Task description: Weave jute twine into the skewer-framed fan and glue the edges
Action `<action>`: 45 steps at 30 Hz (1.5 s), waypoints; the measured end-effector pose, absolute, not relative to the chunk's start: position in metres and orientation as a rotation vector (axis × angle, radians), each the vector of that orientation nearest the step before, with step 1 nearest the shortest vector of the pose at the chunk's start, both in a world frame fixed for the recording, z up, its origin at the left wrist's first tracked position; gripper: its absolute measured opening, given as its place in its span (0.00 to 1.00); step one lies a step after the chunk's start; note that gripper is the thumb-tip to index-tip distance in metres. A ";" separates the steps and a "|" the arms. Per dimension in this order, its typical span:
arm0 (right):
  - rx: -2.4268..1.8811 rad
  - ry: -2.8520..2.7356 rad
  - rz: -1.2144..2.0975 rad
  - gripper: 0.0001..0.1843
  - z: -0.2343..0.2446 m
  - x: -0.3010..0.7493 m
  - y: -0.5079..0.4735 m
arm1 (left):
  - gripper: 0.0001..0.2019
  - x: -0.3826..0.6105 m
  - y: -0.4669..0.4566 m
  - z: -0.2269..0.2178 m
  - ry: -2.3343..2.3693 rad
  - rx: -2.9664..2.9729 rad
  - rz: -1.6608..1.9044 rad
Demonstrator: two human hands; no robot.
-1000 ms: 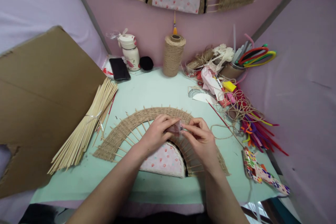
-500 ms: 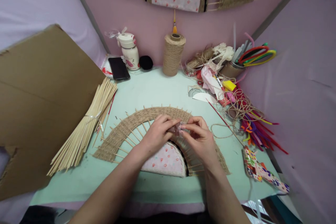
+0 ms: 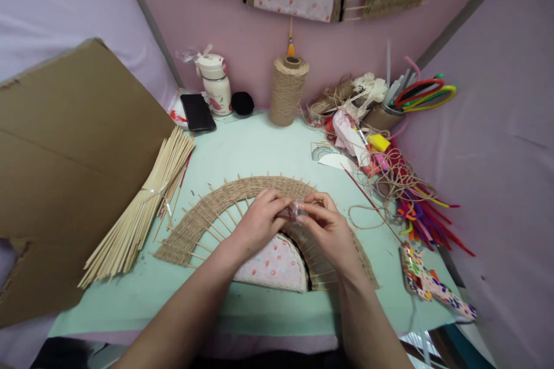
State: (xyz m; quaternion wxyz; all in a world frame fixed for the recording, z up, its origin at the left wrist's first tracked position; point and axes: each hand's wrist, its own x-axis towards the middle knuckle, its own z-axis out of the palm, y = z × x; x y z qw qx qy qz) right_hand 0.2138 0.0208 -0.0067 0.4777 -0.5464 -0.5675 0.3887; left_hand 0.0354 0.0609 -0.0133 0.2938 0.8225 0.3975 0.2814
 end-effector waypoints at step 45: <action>-1.432 -1.619 0.602 0.06 -0.020 0.190 0.020 | 0.07 0.045 0.054 -0.015 1.138 2.205 0.641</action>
